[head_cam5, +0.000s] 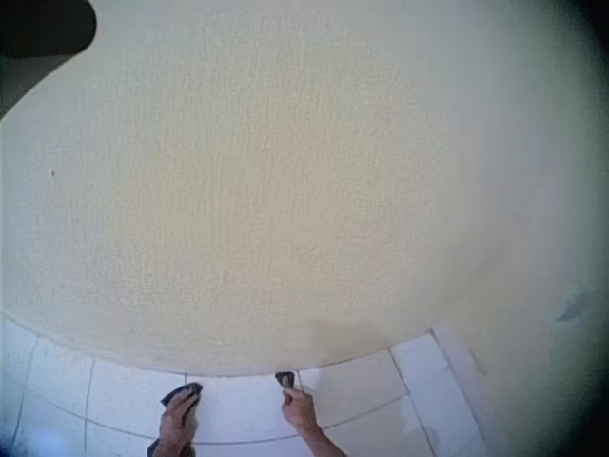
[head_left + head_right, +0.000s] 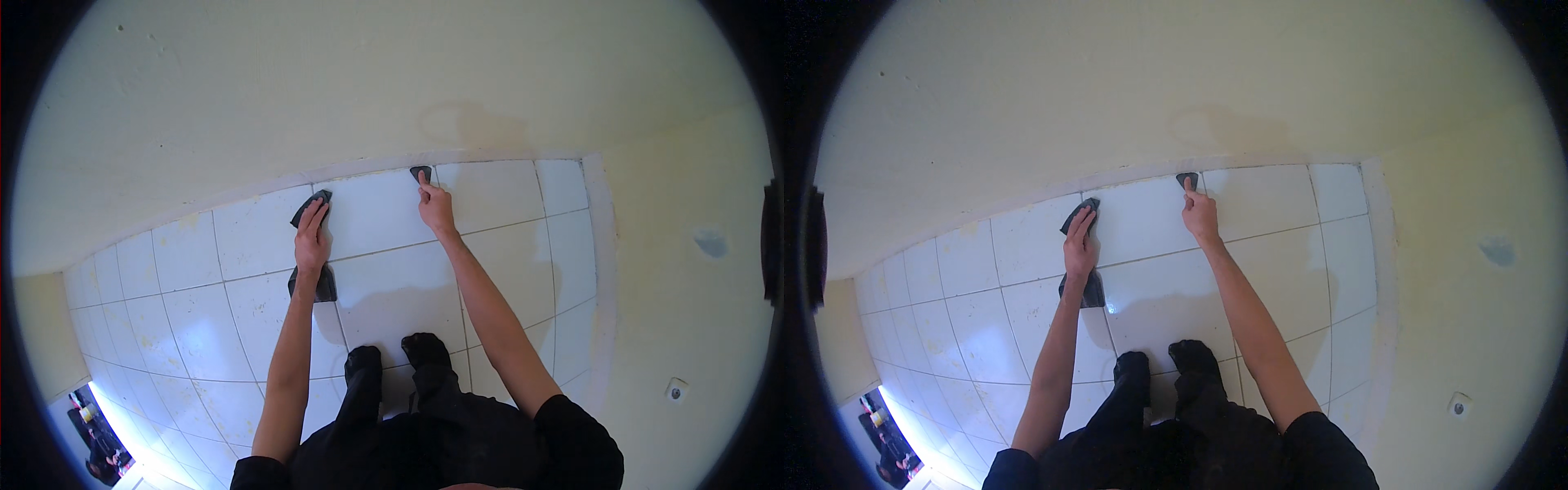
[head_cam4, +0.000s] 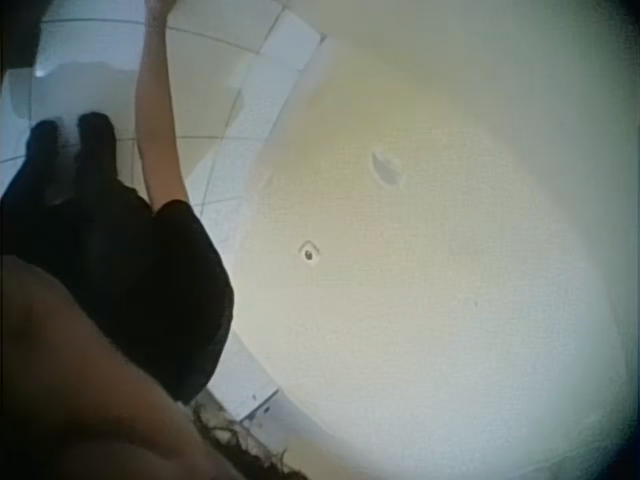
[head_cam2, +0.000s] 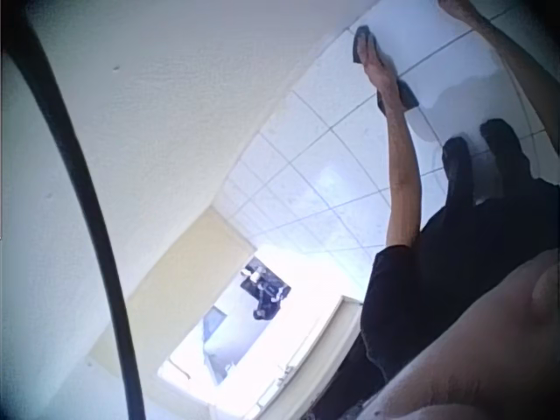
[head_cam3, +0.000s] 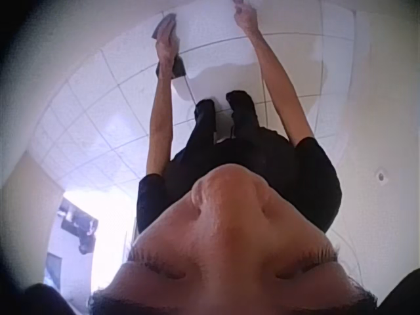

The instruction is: The person wipes white floor tiles along a wall baseboard with a cloth and scrapes the grout lines using a small metal scraper.

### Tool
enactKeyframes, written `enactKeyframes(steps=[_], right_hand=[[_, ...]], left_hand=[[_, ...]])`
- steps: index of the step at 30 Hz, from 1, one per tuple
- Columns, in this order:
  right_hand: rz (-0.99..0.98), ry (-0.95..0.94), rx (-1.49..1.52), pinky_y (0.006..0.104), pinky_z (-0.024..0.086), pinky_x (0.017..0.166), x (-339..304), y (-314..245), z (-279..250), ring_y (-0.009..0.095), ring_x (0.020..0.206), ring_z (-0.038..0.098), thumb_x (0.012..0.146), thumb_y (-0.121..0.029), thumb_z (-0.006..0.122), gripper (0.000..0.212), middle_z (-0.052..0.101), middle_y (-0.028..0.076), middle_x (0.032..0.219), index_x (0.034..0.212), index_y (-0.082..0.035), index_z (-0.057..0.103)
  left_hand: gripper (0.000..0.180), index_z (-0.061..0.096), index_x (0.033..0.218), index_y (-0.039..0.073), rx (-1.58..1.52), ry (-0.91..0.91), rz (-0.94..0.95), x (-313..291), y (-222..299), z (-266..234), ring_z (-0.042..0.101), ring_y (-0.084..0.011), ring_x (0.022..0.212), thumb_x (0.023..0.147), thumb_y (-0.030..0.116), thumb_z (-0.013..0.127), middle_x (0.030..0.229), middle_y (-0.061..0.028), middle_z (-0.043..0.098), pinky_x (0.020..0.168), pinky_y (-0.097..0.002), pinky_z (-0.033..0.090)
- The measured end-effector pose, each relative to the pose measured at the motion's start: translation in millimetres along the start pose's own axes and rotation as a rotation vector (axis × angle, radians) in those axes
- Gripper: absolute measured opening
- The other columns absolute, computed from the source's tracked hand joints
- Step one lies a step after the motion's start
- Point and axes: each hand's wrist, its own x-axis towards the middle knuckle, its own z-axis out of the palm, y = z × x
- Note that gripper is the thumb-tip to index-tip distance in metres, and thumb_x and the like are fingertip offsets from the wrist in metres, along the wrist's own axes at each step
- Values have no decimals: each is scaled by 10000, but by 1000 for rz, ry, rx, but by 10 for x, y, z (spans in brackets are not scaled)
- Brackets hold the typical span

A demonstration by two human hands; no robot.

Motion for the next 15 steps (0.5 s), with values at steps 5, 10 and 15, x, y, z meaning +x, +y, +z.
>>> enactKeyframes(steps=[5,10,15], right_hand=[[-13,-103,-331,439,585,749,-49,-87,-20,354,795,709,916,-61,567,531,730,174,944,1428,-199,546],[-50,-13,-256,504,566,661,-48,28,-55,380,698,676,892,-89,608,582,694,191,784,1450,-229,523],[-81,-63,-229,498,548,644,-293,-514,-115,369,710,675,889,-92,599,604,685,181,769,1465,-250,507]], left_hand=[[520,638,1279,49,2,-4,-21,-38,-13,-55,512,-314,1343,855,-145,408,1410,-123,576,1140,-394,408],[524,639,1280,49,-6,-2,-7,2,29,-3,514,-316,1341,851,-145,409,1405,-123,579,1133,-394,415],[524,642,1272,47,-4,16,-11,-38,6,-32,523,-317,1332,841,-145,414,1400,-127,583,1115,-393,435]])
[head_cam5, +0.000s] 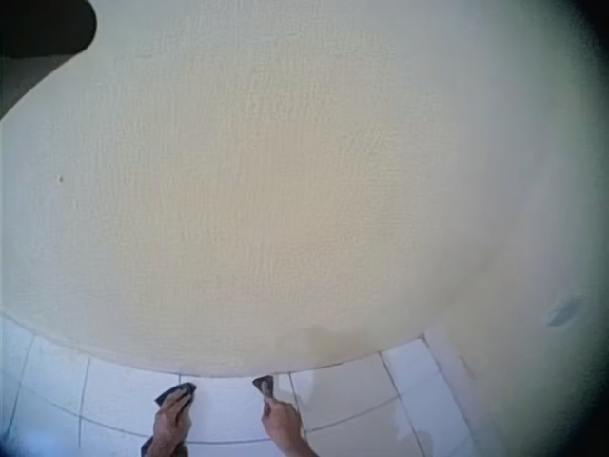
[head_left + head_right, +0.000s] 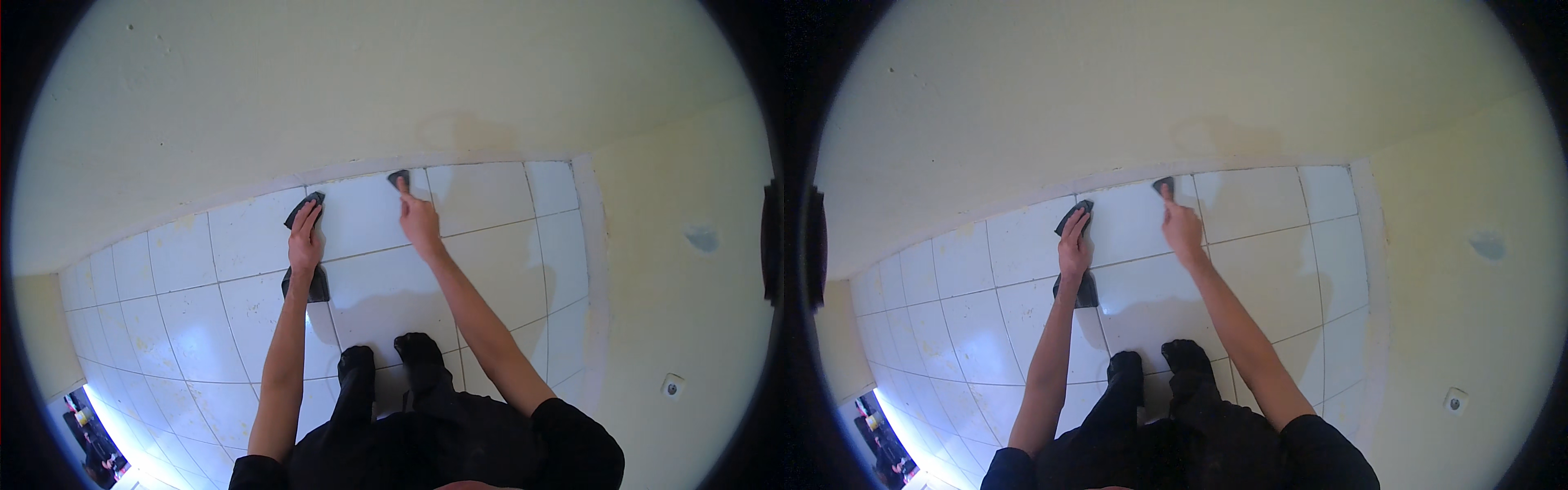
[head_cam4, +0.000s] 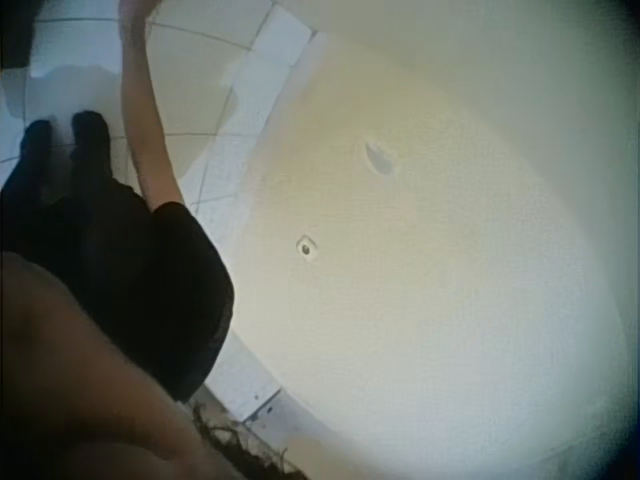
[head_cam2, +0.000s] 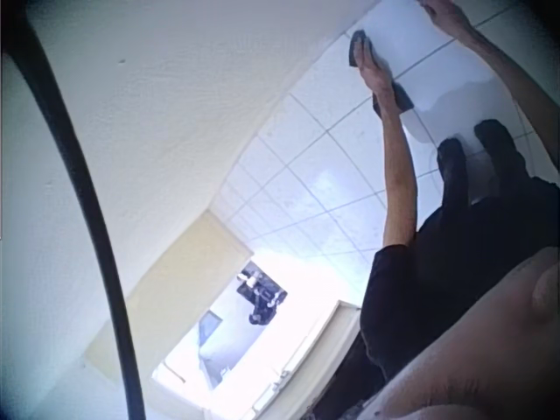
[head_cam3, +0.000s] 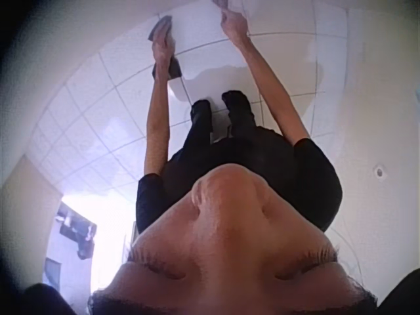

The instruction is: The person wipes white floor tiles along a wall baseboard with a cloth and scrapes the grout lines using a small metal scraper.

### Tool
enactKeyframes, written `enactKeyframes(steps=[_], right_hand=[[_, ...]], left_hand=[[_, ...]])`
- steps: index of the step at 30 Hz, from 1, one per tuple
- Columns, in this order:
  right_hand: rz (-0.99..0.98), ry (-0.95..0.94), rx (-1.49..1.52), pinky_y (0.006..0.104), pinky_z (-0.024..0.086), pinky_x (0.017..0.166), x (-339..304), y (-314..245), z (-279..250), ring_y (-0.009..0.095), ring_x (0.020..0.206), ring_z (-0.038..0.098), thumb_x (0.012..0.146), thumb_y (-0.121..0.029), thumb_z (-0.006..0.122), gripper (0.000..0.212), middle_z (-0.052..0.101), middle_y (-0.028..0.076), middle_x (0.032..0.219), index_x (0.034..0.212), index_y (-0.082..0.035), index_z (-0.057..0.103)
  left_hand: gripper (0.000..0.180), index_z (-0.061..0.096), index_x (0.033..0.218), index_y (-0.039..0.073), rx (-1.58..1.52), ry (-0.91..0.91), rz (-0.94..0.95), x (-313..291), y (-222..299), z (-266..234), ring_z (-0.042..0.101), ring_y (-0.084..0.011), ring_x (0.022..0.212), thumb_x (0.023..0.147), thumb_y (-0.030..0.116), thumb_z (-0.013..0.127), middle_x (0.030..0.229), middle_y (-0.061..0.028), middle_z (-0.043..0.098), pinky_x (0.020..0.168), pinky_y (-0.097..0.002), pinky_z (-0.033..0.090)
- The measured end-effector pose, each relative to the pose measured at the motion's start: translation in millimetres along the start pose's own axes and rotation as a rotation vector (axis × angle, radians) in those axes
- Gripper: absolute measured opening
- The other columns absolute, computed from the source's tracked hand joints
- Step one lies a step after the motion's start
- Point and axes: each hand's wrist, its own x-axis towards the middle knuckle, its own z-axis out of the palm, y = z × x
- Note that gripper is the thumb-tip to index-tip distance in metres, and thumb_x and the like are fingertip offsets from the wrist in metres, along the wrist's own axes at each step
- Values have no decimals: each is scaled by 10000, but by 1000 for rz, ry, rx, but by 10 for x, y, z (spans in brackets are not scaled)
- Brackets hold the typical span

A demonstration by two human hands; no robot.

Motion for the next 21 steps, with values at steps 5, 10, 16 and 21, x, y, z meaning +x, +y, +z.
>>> enactKeyframes(steps=[5,10,16,21], right_hand=[[-312,-46,428,416,533,641,-417,-1339,11,308,727,664,868,-12,562,653,660,154,868,1485,-206,472],[-781,-198,108,454,536,701,-797,-1972,243,349,782,682,822,-1,590,625,685,169,952,1429,-128,514],[-68,-380,-43,504,555,644,-160,-893,98,380,713,691,889,-68,532,712,677,208,787,1563,-121,311],[42,-261,-216,494,567,661,218,-80,-107,379,732,697,885,-51,528,629,682,220,806,1505,-64,420]], left_hand=[[512,641,1277,51,-12,-2,8,-1,-6,16,526,-317,1326,838,-135,454,1403,-119,581,1106,-390,440],[475,631,1299,42,24,-23,53,3,6,68,517,-296,1335,852,-86,530,1427,-111,566,1127,-364,403],[510,641,1283,71,15,13,10,-4,-49,12,525,-325,1321,849,-119,452,1398,-117,580,1104,-408,443],[521,654,1261,67,-8,17,4,31,-4,25,533,-324,1313,831,-135,440,1386,-113,591,1109,-402,440]])
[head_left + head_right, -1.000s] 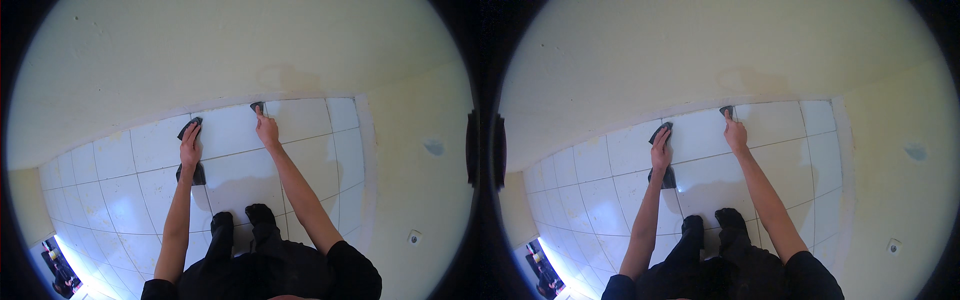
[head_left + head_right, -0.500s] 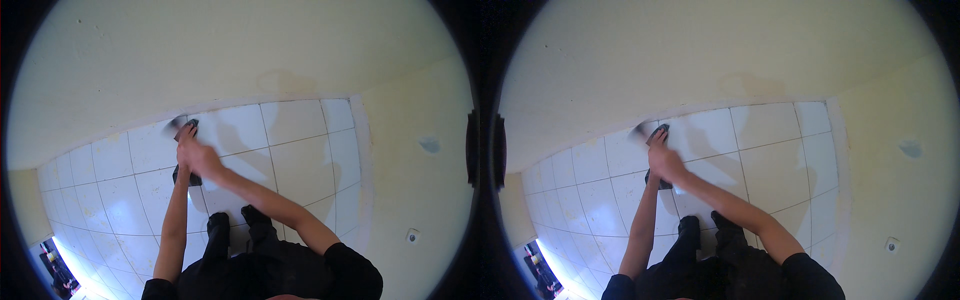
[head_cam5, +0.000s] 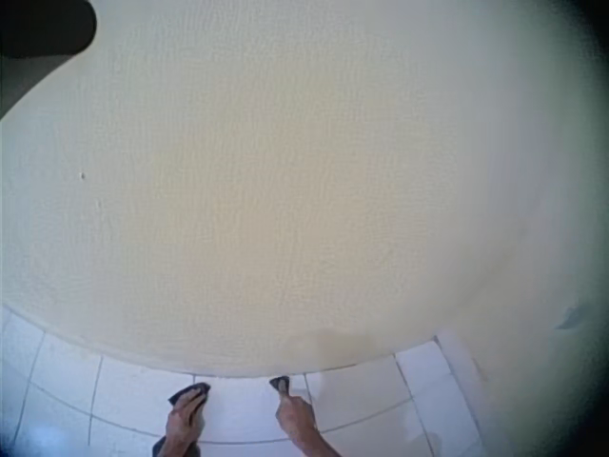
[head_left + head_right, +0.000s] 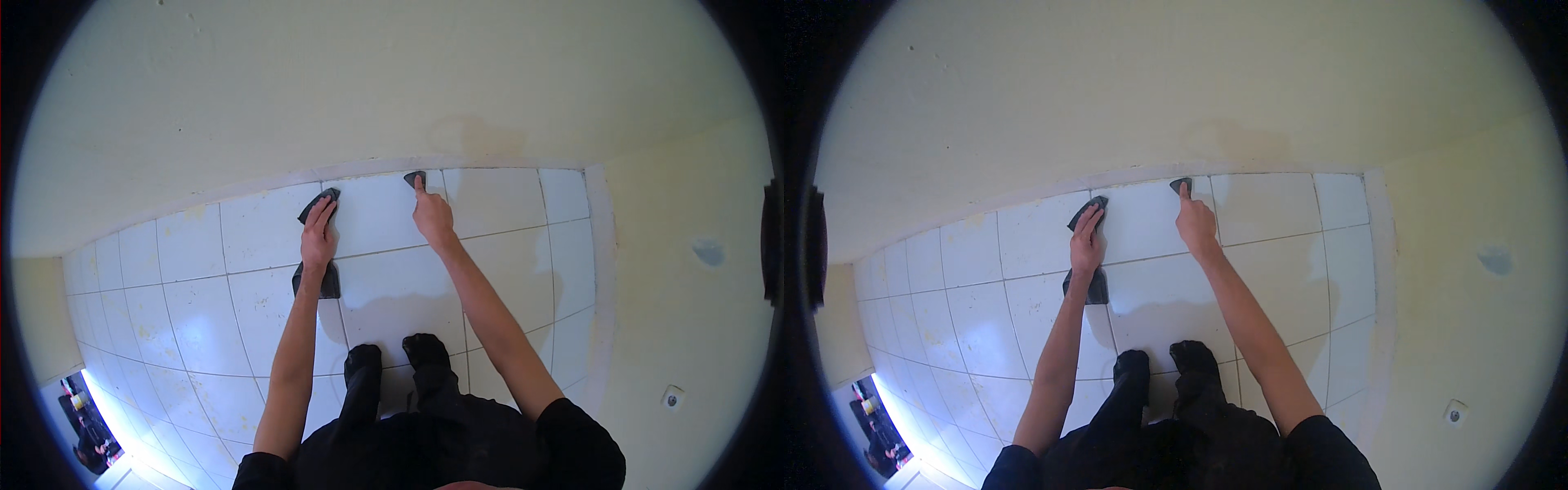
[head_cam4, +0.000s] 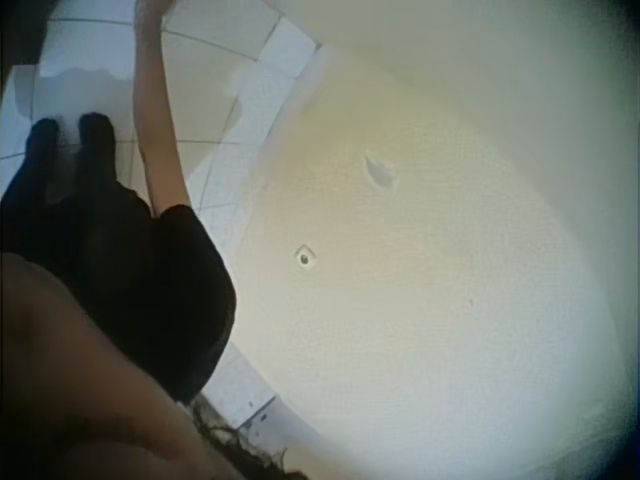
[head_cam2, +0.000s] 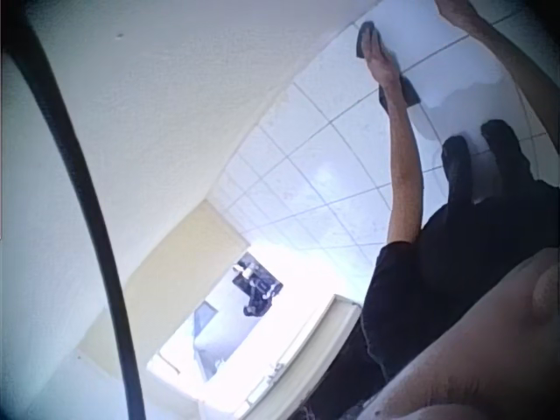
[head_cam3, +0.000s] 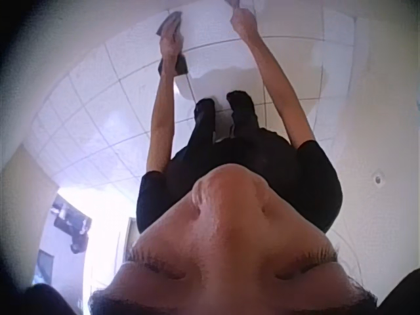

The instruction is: The person wipes white floor tiles along a wall baseboard with a cloth and scrapes the grout lines using a small metal scraper.

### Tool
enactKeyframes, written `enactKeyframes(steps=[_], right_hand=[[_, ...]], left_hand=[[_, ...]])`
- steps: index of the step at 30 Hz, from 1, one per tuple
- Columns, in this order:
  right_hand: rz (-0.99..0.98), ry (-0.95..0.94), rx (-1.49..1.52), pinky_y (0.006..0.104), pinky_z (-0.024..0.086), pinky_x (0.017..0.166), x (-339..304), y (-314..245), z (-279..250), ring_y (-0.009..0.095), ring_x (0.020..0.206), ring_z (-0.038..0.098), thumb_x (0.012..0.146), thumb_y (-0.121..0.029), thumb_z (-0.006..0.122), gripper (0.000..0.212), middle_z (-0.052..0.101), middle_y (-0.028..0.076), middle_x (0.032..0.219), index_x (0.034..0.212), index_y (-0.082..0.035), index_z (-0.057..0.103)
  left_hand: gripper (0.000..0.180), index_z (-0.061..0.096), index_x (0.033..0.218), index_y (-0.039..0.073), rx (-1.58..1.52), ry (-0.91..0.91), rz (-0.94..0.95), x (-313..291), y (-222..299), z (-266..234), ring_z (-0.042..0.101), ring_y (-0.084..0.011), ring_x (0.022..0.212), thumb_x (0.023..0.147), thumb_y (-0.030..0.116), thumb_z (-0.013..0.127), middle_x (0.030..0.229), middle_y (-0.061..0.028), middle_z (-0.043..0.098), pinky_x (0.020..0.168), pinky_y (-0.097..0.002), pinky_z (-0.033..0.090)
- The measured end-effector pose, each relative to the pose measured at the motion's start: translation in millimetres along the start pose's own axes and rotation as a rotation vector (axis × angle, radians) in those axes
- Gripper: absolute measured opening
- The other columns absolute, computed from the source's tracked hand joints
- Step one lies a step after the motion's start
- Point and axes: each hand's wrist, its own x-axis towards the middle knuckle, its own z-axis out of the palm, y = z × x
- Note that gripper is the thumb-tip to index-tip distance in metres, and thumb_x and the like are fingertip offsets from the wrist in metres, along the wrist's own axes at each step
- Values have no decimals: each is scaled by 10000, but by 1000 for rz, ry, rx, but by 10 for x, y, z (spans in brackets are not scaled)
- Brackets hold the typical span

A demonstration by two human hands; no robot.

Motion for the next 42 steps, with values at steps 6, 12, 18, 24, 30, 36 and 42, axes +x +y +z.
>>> enactKeyframes(steps=[6,12,18,24,30,36,42], right_hand=[[22,-47,31,484,587,712,92,-154,96,382,813,715,903,-58,524,569,698,252,885,1468,-37,461],[72,-42,122,484,591,708,329,-179,222,386,816,718,910,-77,545,551,703,239,843,1433,66,446],[70,-33,31,493,585,710,133,-309,224,423,797,699,910,-44,545,551,700,271,863,1447,32,448],[-61,262,420,488,576,681,160,6,598,395,764,693,913,-27,547,576,696,257,876,1479,-50,442],[-10,204,319,503,558,652,135,-14,673,386,728,690,930,-55,559,579,688,245,819,1495,-80,432],[-41,249,271,505,542,619,26,-33,534,376,667,674,931,-77,574,622,671,215,741,1524,-109,391],[-156,267,345,491,530,626,-192,-244,344,372,682,669,924,-64,565,678,663,203,740,1556,-180,350]], left_hand=[[516,654,1256,62,2,5,-3,-11,-19,-7,535,-318,1312,832,-136,436,1383,-111,593,1108,-400,440],[517,655,1255,63,30,-5,0,4,7,14,536,-313,1311,834,-138,434,1385,-107,592,1111,-400,438],[527,654,1261,67,19,-14,-19,-3,-3,-24,532,-311,1315,832,-143,430,1386,-103,592,1119,-399,431],[501,645,1268,45,6,-22,4,44,37,16,515,-315,1340,868,-146,411,1400,-121,584,1126,-390,420],[515,641,1274,50,2,-19,-14,-1,-4,-12,516,-314,1338,855,-150,418,1402,-116,583,1136,-390,413],[516,652,1261,65,-4,5,10,-6,-10,8,532,-318,1315,836,-135,438,1385,-112,592,1114,-400,435],[520,641,1277,57,8,-13,7,-13,8,12,525,-321,1329,844,-138,430,1393,-121,589,1118,-391,430]])
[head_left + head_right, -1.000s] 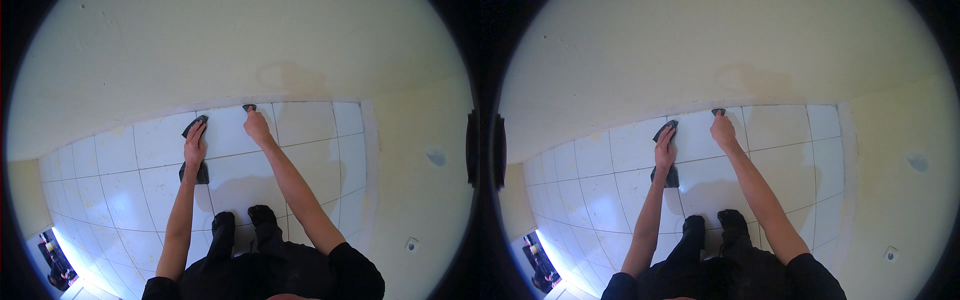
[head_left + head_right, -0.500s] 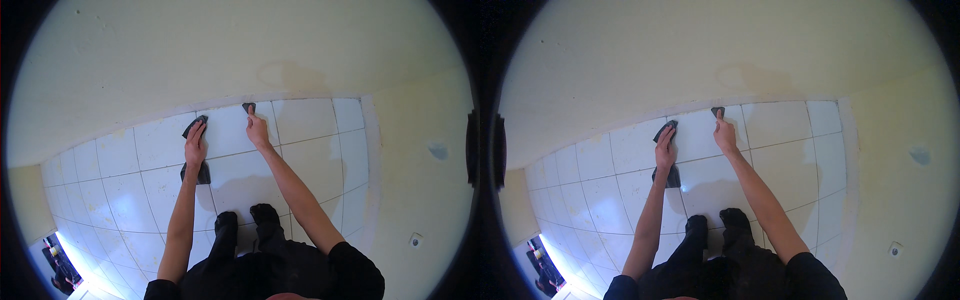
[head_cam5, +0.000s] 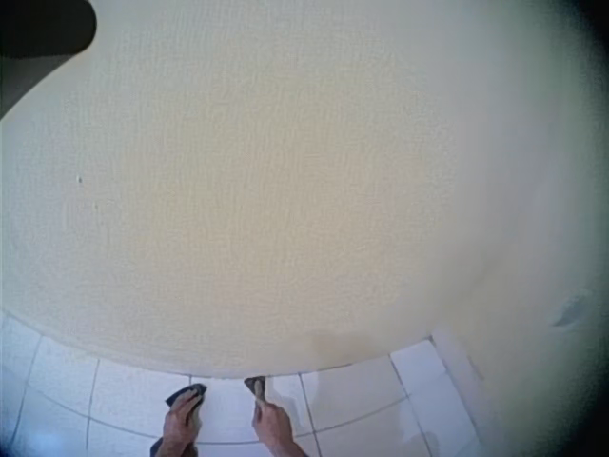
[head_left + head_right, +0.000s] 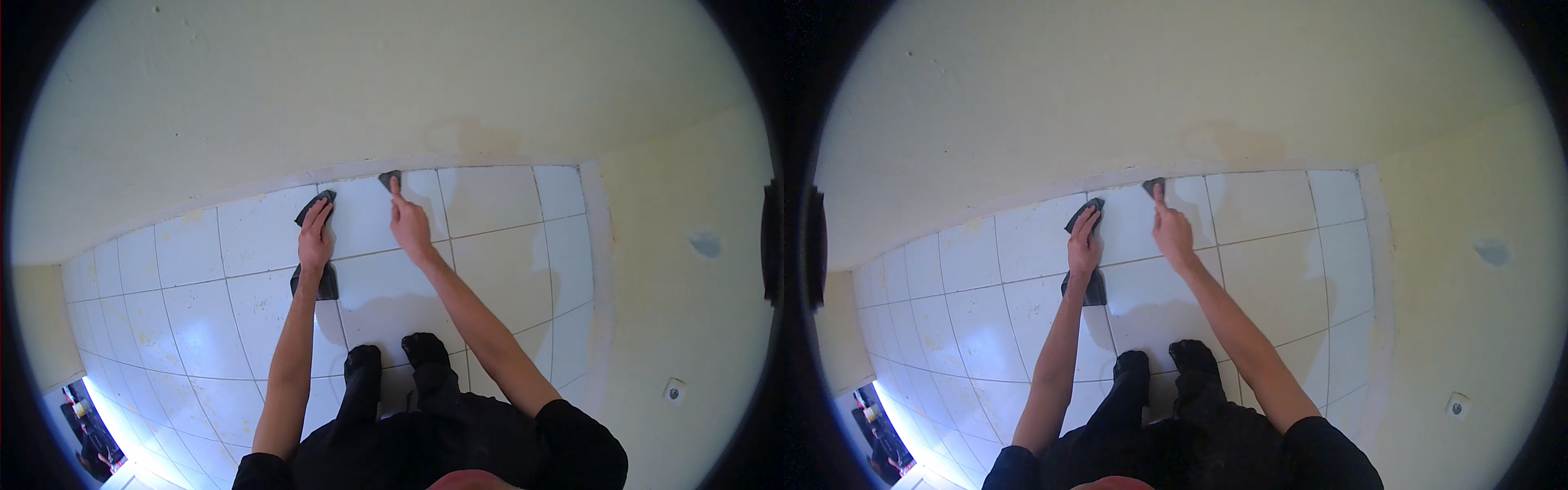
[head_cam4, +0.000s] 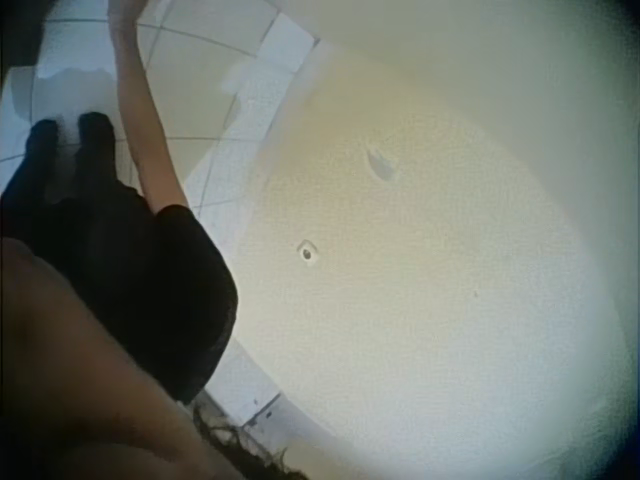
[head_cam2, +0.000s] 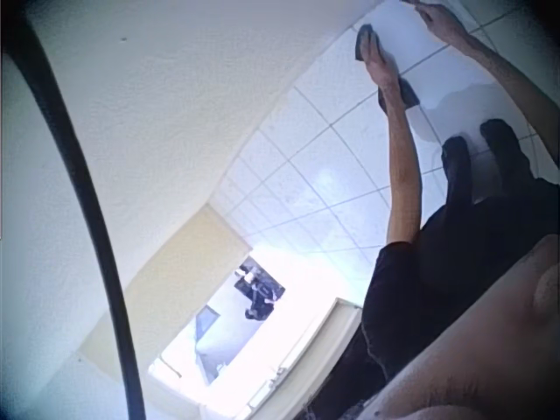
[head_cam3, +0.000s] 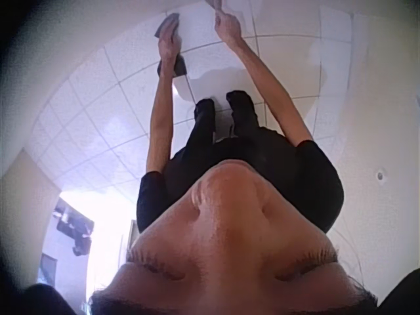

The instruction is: The person wipes white floor tiles along a wall baseboard with a cloth and scrapes the grout lines using a small metal scraper.

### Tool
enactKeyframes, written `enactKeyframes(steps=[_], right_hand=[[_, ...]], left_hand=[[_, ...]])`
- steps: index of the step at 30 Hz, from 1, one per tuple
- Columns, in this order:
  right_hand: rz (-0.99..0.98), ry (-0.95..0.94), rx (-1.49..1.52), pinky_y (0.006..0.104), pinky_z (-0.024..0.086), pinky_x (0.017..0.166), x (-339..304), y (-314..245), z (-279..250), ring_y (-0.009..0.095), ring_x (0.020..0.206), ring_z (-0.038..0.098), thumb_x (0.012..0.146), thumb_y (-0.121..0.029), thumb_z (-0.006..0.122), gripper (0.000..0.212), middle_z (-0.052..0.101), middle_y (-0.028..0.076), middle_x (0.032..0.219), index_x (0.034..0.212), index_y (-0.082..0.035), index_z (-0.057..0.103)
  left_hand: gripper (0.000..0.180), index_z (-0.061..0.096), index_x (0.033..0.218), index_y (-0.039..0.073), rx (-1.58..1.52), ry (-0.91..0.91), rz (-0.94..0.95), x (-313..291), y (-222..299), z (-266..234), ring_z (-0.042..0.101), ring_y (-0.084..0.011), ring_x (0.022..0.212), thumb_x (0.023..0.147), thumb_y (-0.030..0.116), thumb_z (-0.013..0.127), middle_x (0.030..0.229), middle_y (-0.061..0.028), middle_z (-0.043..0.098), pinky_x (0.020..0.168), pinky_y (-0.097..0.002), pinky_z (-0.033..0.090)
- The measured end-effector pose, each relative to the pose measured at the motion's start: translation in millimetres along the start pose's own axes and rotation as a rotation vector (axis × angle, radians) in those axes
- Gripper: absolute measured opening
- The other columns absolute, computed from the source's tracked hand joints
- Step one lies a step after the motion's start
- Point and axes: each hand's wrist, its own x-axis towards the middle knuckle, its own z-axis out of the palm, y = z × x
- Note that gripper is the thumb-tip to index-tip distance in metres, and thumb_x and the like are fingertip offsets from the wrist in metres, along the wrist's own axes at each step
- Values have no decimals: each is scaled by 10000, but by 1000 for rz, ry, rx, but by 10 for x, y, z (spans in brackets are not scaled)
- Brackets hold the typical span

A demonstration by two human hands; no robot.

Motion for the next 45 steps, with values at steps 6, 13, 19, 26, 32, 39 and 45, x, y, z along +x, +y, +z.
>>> enactKeyframes(steps=[6,13,19,26,32,39,45], right_hand=[[-126,212,1015,275,471,663,-516,-1617,424,132,727,553,966,-47,520,295,657,90,931,1249,10,581],[-699,-637,186,481,546,572,-1065,-2356,78,355,674,706,850,-88,590,586,683,203,777,1426,-69,482],[-177,-531,60,516,538,692,-554,-1131,-135,374,772,689,857,-98,582,697,691,175,818,1521,-203,400],[240,182,466,240,327,520,-585,236,-531,63,581,308,968,-9,552,547,439,-57,698,1486,-174,491],[338,419,553,228,311,542,-768,561,-846,52,620,322,982,-11,515,531,433,-54,737,1499,-123,464],[311,401,568,216,293,552,-838,670,-865,51,638,312,988,-5,512,529,455,-74,778,1500,-133,468],[355,279,590,216,298,543,-892,691,-724,50,632,315,983,8,525,537,500,-69,820,1497,-140,475]], left_hand=[[507,641,1279,54,-53,-23,-21,31,3,84,531,-320,1324,857,-134,434,1396,-128,587,1107,-393,440],[527,636,1283,63,15,3,25,-13,-19,-29,525,-329,1323,839,-146,443,1397,-122,584,1114,-407,437],[561,642,1285,79,-17,17,-21,-21,-31,18,530,-323,1317,819,-154,437,1393,-105,588,1118,-405,432],[618,626,1303,48,-55,-29,58,-92,333,-13,504,-332,1340,767,-181,421,1403,-142,561,1142,-397,401],[497,595,1304,-25,-58,-381,432,-376,985,1146,460,-309,1379,809,-22,545,1432,-145,534,1196,-422,341],[493,597,1323,12,101,-361,533,220,1070,1640,451,-270,1398,835,-3,531,1466,-131,515,1188,-388,353],[587,617,1307,21,132,-124,248,400,484,1197,477,-295,1368,735,-99,561,1433,-136,542,1149,-384,400]])
